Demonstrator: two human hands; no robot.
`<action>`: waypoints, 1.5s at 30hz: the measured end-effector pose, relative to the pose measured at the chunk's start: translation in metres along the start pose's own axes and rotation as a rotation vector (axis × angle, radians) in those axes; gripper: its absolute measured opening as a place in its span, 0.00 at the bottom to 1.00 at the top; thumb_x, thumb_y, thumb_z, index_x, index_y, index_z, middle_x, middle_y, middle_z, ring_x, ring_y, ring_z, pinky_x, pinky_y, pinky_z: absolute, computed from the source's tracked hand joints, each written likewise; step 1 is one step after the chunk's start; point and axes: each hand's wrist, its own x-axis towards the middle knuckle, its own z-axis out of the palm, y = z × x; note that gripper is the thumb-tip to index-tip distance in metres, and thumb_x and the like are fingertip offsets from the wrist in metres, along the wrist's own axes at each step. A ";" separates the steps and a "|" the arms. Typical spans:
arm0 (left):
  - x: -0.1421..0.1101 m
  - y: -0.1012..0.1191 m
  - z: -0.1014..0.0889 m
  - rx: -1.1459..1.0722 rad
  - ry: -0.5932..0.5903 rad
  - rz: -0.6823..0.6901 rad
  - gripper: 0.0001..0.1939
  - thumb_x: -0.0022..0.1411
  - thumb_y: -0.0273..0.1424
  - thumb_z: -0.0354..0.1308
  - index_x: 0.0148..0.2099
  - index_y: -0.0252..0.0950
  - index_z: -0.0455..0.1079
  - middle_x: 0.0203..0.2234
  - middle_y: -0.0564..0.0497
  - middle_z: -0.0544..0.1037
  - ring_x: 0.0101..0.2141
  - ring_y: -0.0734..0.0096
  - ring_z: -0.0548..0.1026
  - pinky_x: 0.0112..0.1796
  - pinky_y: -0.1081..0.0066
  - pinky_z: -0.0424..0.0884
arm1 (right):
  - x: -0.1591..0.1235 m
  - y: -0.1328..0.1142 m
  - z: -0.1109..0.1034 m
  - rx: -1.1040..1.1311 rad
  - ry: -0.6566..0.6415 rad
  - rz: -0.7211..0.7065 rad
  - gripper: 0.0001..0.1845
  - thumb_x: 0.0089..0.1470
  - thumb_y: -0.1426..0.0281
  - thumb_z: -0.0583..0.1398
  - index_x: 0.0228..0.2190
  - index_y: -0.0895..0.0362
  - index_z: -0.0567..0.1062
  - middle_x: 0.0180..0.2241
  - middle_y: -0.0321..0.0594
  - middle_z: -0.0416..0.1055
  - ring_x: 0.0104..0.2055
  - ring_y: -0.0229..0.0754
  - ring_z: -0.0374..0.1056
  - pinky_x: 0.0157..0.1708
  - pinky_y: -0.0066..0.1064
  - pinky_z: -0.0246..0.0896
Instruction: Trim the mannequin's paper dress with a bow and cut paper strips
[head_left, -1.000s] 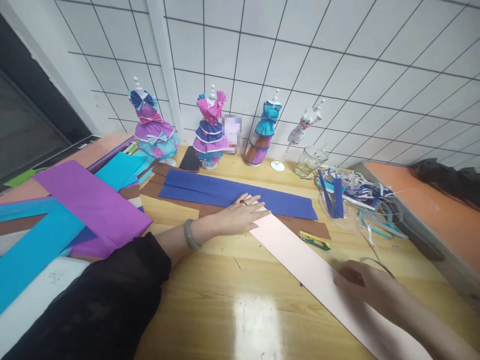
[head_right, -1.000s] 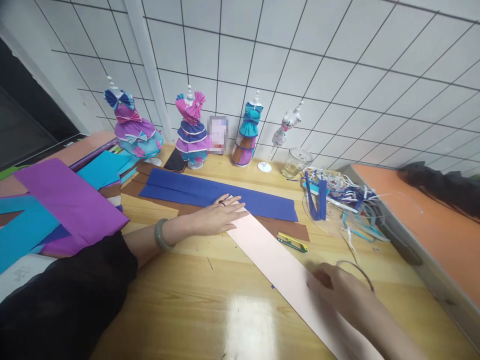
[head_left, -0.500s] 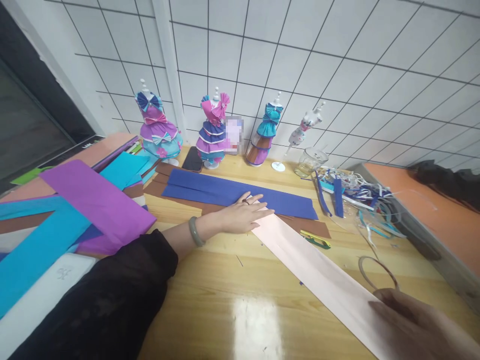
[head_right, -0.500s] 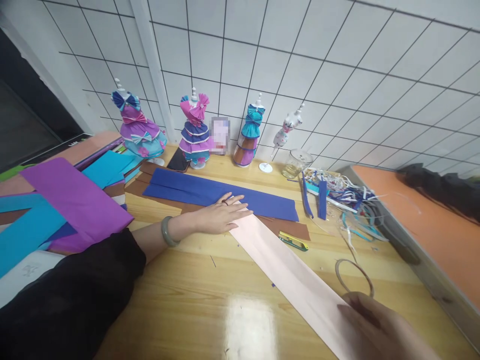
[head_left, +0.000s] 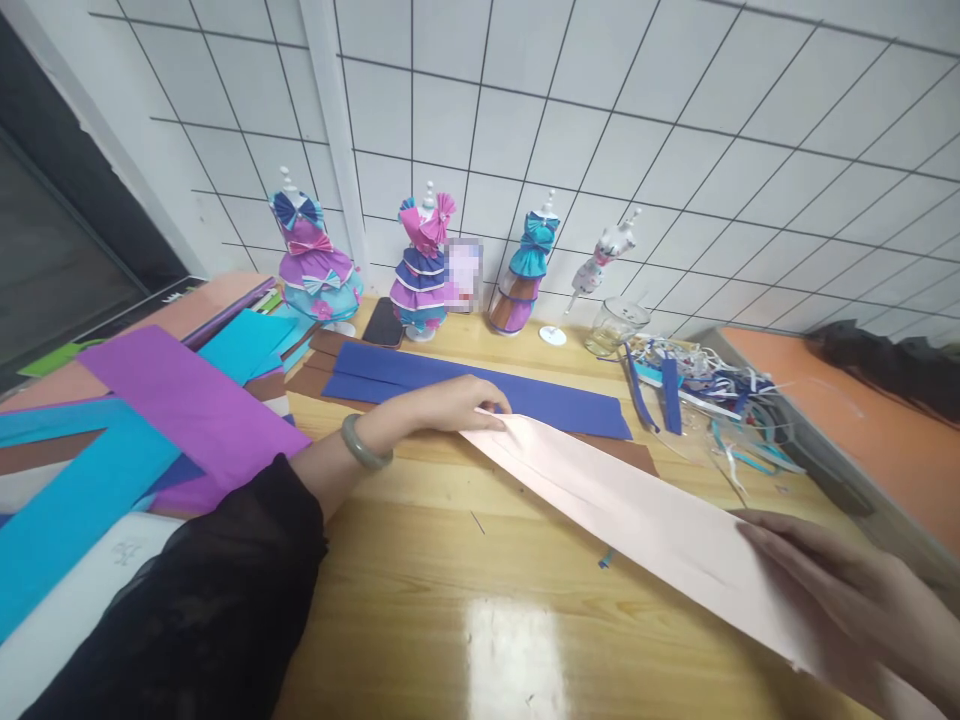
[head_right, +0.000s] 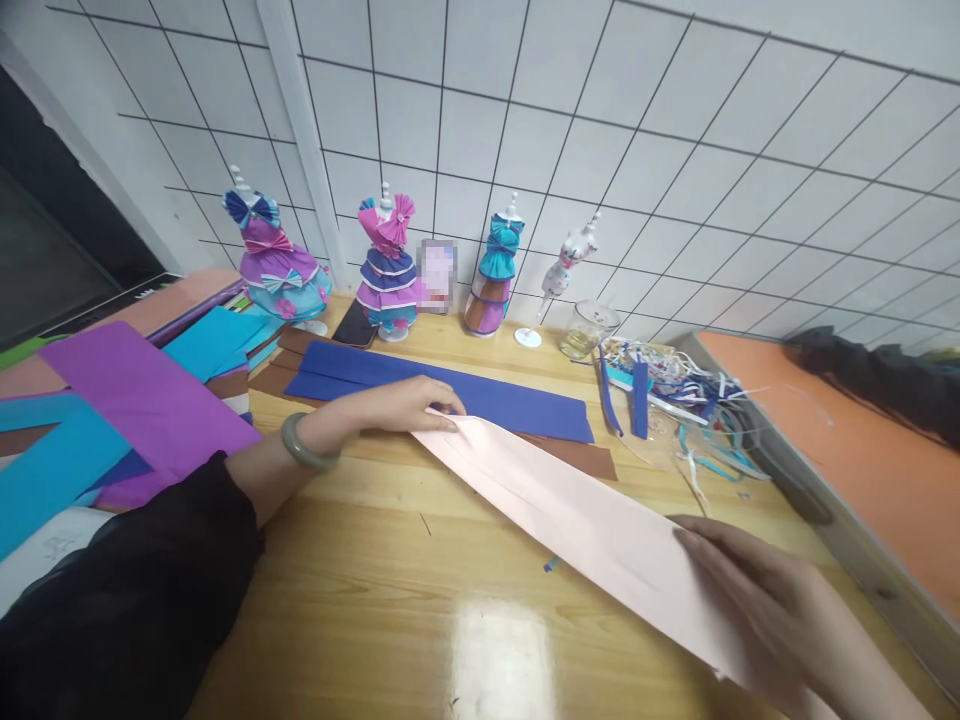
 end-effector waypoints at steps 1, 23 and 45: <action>-0.004 -0.001 -0.009 -0.016 -0.028 -0.035 0.16 0.59 0.37 0.50 0.45 0.36 0.71 0.37 0.49 0.75 0.36 0.72 0.70 0.35 0.75 0.62 | 0.010 -0.007 0.001 0.056 -0.091 0.016 0.21 0.48 0.50 0.54 0.33 0.50 0.78 0.40 0.38 0.76 0.40 0.47 0.72 0.34 0.28 0.69; -0.006 0.032 0.011 0.324 -0.272 -0.068 0.14 0.51 0.39 0.57 0.37 0.34 0.69 0.33 0.46 0.72 0.36 0.64 0.69 0.36 0.69 0.62 | 0.018 -0.057 0.094 -0.266 -0.025 -0.794 0.13 0.59 0.70 0.51 0.40 0.59 0.74 0.40 0.48 0.73 0.43 0.47 0.68 0.43 0.42 0.65; 0.001 0.024 0.031 0.479 -0.207 -0.055 0.09 0.51 0.20 0.46 0.28 0.33 0.67 0.27 0.43 0.74 0.28 0.65 0.70 0.30 0.67 0.60 | 0.021 -0.015 0.063 -0.129 -0.058 -0.341 0.16 0.58 0.61 0.50 0.38 0.56 0.73 0.41 0.46 0.72 0.43 0.47 0.67 0.42 0.38 0.63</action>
